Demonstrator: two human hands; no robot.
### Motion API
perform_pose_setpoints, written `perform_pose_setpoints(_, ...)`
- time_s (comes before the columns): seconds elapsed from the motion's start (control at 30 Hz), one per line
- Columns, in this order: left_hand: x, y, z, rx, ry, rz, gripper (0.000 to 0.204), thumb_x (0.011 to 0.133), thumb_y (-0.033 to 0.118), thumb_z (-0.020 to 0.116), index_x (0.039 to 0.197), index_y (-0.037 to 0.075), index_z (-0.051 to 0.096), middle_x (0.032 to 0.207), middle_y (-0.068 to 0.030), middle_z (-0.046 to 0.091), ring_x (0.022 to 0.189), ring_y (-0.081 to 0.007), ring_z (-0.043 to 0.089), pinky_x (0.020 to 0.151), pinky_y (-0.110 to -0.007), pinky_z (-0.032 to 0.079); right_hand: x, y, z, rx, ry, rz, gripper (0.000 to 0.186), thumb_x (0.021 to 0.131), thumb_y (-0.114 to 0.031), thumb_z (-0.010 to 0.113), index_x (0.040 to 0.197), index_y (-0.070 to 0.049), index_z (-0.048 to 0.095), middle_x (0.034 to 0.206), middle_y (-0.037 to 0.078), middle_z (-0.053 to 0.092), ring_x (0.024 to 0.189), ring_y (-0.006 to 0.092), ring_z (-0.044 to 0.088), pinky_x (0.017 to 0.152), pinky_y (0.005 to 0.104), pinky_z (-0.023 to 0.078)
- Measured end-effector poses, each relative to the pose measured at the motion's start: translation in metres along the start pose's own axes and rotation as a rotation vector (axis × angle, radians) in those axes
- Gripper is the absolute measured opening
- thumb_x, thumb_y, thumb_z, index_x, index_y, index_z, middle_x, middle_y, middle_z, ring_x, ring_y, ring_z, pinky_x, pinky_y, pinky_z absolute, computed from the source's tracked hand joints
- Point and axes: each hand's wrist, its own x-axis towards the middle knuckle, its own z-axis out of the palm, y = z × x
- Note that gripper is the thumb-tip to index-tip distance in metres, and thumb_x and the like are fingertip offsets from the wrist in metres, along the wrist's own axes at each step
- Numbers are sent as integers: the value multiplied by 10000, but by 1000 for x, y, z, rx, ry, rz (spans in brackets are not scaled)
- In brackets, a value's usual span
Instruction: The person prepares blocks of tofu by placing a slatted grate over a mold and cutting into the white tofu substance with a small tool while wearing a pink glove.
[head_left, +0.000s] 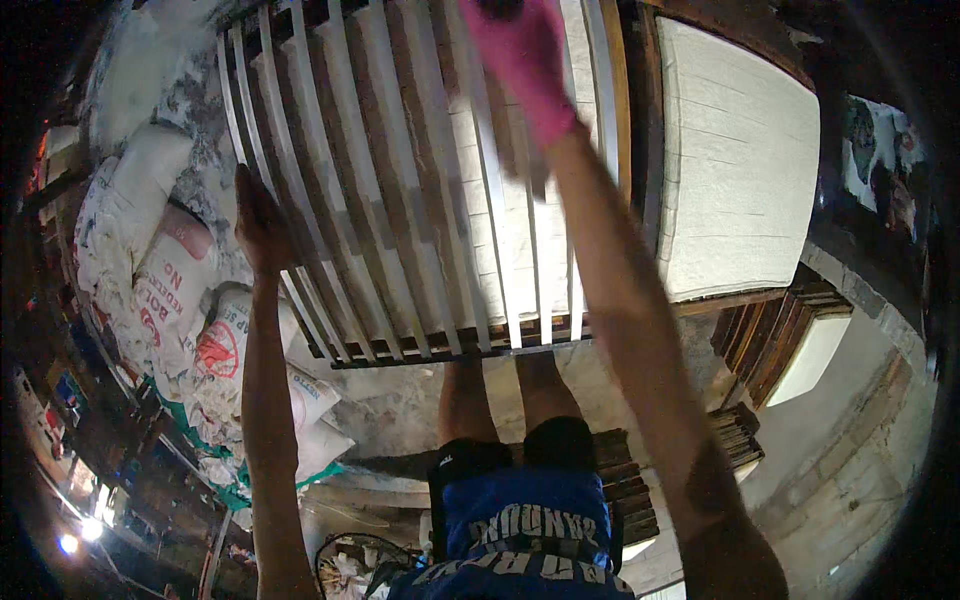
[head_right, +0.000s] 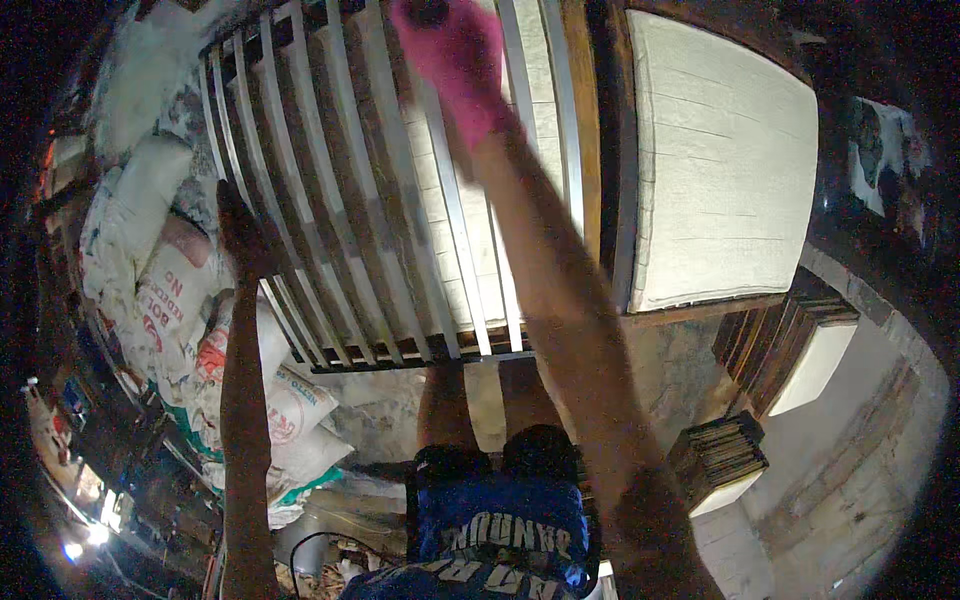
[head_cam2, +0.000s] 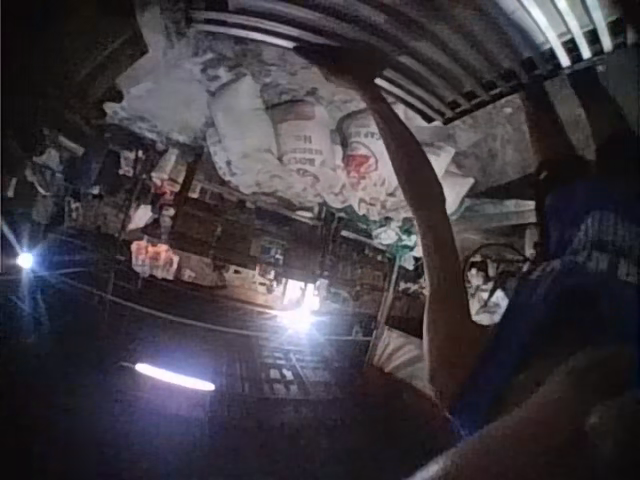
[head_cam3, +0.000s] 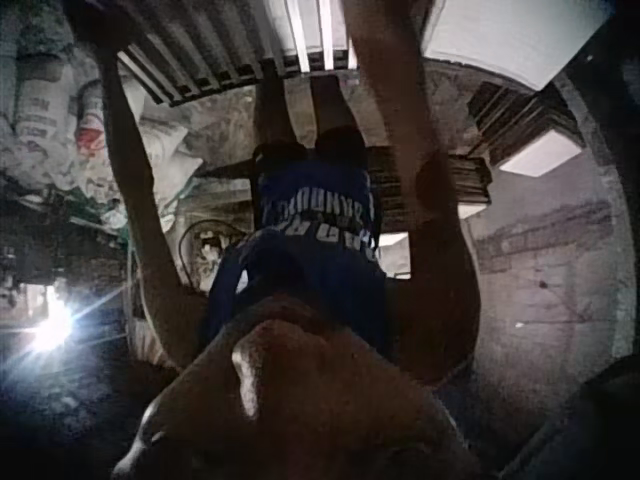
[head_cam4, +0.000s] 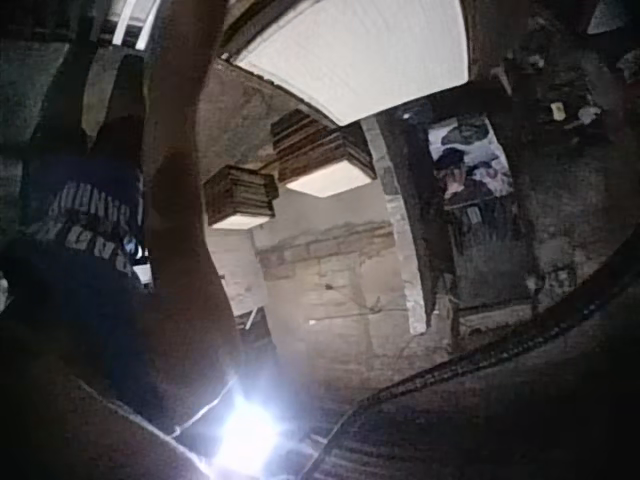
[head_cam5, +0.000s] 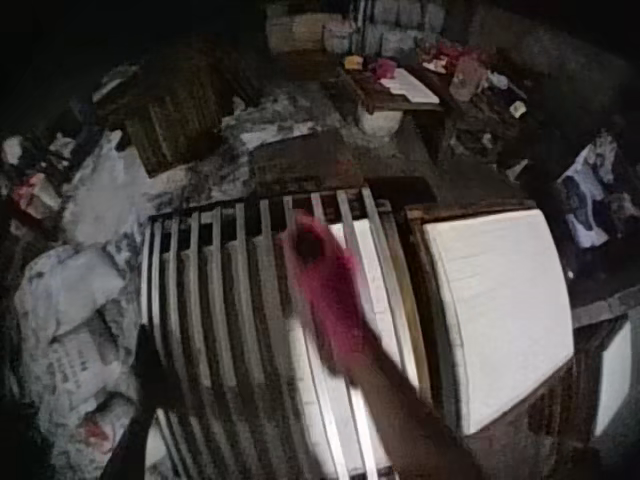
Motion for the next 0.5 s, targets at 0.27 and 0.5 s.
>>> perform_pose_setpoints(0.27, -9, -7, -9, -104, -8, 6, 427, 1013, 117, 415, 1422, -6, 412, 1444, -199, 456, 1320, -306, 469, 1060, -351, 407, -365, -48, -157, -391, -299, 512, 265, 807, 24, 683, 1064, -40, 676, 984, 132, 713, 861, 243, 697, 762, 345, 532)
perform_pose_setpoints(0.5, -6, -22, -12, 30, -65, -36, 444, 1016, 117, 403, 1446, 10, 379, 1453, -181, 454, 1339, -264, 453, 1076, -351, 387, -8, -41, -64, -642, -164, 20, 244, 925, -186, 658, 1148, -86, 669, 940, 34, 724, 832, 102, 677, 765, 242, 547)
